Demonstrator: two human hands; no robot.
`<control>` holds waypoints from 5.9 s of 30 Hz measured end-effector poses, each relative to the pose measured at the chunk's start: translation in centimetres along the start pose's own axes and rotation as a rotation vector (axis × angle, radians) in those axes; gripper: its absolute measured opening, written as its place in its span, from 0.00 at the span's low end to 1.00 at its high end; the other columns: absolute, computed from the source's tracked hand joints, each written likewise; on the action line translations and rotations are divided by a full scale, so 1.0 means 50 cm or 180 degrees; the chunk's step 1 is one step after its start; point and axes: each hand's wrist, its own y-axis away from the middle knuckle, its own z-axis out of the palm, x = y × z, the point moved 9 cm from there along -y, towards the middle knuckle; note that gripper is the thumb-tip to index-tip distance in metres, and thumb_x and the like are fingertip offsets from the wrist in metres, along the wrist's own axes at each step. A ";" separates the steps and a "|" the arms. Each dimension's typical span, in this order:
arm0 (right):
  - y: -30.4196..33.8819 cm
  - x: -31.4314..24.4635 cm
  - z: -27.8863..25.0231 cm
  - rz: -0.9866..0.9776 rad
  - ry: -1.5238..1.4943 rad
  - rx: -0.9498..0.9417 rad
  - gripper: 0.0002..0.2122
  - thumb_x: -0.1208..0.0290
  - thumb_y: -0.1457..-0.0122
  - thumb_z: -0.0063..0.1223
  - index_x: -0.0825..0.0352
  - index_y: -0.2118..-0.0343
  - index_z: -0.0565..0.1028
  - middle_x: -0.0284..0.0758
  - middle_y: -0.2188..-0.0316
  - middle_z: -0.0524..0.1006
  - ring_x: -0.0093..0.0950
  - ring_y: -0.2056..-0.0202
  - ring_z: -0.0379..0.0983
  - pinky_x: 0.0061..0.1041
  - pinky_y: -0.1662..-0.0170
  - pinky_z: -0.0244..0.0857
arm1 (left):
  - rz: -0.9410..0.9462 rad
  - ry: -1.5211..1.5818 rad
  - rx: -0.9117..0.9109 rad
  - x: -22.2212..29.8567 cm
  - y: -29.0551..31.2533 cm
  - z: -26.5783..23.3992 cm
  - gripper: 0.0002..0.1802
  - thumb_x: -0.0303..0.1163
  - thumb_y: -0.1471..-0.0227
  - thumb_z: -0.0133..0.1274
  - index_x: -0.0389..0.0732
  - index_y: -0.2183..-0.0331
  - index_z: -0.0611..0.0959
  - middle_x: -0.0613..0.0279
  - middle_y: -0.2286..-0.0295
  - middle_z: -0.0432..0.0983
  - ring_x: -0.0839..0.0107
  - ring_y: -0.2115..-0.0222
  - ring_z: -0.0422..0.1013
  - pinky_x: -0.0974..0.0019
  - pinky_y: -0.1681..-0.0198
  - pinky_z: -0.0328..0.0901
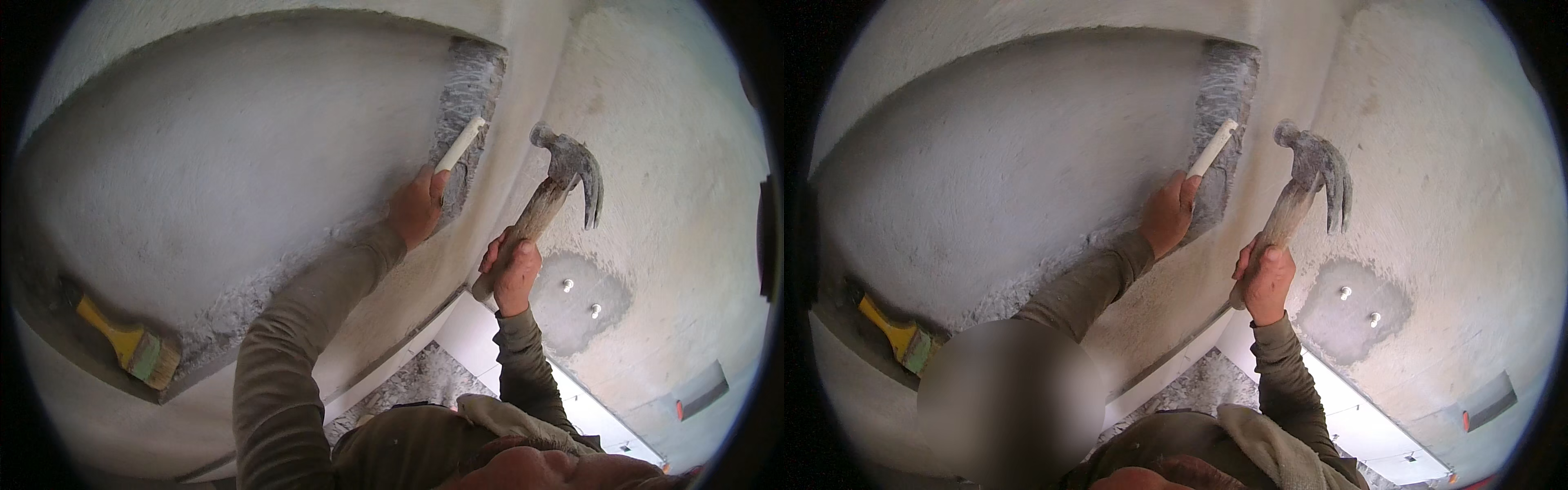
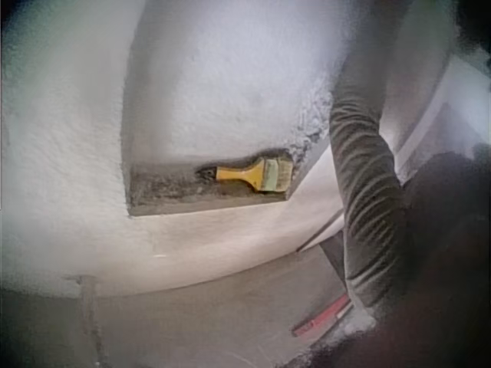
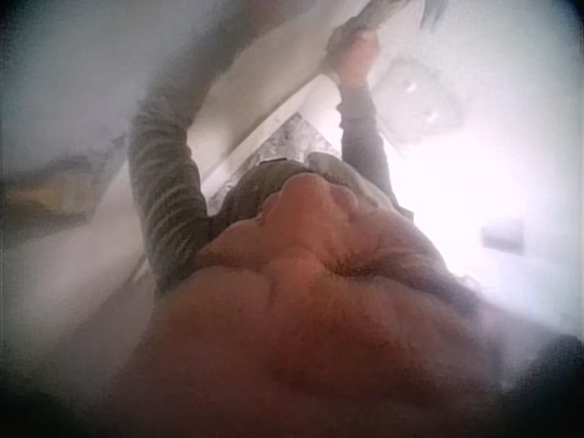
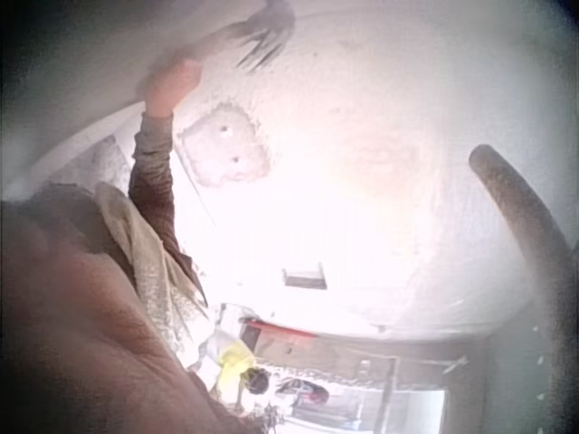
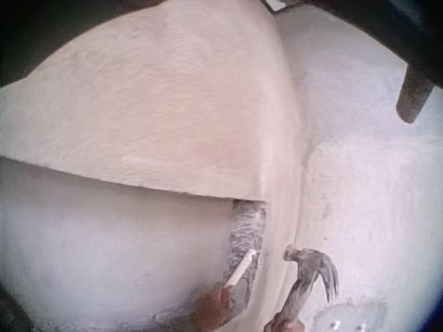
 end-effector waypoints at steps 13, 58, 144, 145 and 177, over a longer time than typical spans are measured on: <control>-0.008 -0.001 0.010 -0.1075 0.0946 0.0047 0.26 0.43 0.35 0.40 0.68 0.68 0.67 0.33 0.83 0.69 0.24 0.82 0.67 0.25 0.77 0.63 | -0.0124 0.0077 -0.0141 -0.015 -0.027 -0.009 0.24 0.49 0.34 0.38 0.35 0.67 0.74 0.40 0.77 0.74 0.39 0.73 0.72 0.45 0.71 0.64; 0.051 -0.119 -0.010 -0.0148 0.0186 0.0093 0.36 0.32 0.43 0.43 0.72 0.60 0.66 0.36 0.78 0.70 0.24 0.78 0.66 0.23 0.75 0.61 | 0.0014 0.0679 -0.0300 -0.004 -0.013 0.013 0.30 0.54 0.35 0.36 0.37 0.72 0.75 0.60 0.83 0.65 0.69 0.80 0.62 0.60 0.74 0.59; 0.069 -0.078 -0.039 -0.0011 -0.0152 0.0363 0.44 0.26 0.57 0.55 0.72 0.60 0.67 0.37 0.78 0.72 0.28 0.76 0.70 0.26 0.72 0.67 | 0.0025 0.0506 -0.0613 -0.012 -0.019 0.021 0.29 0.53 0.34 0.37 0.37 0.72 0.74 0.60 0.84 0.64 0.68 0.82 0.59 0.57 0.76 0.58; 0.066 -0.082 -0.039 -0.0140 -0.0236 0.0345 0.41 0.29 0.54 0.55 0.72 0.60 0.67 0.36 0.78 0.71 0.27 0.76 0.70 0.26 0.73 0.66 | 0.0009 0.0475 -0.0614 -0.008 -0.018 0.022 0.29 0.54 0.34 0.37 0.37 0.72 0.74 0.59 0.84 0.64 0.68 0.82 0.59 0.57 0.76 0.58; -0.028 0.087 -0.003 0.0346 0.1002 -0.0337 0.23 0.49 0.32 0.37 0.69 0.69 0.68 0.31 0.80 0.70 0.23 0.82 0.65 0.24 0.78 0.62 | -0.0018 0.0422 -0.0386 -0.013 -0.014 0.028 0.30 0.53 0.34 0.37 0.35 0.72 0.75 0.56 0.83 0.66 0.67 0.81 0.61 0.57 0.75 0.58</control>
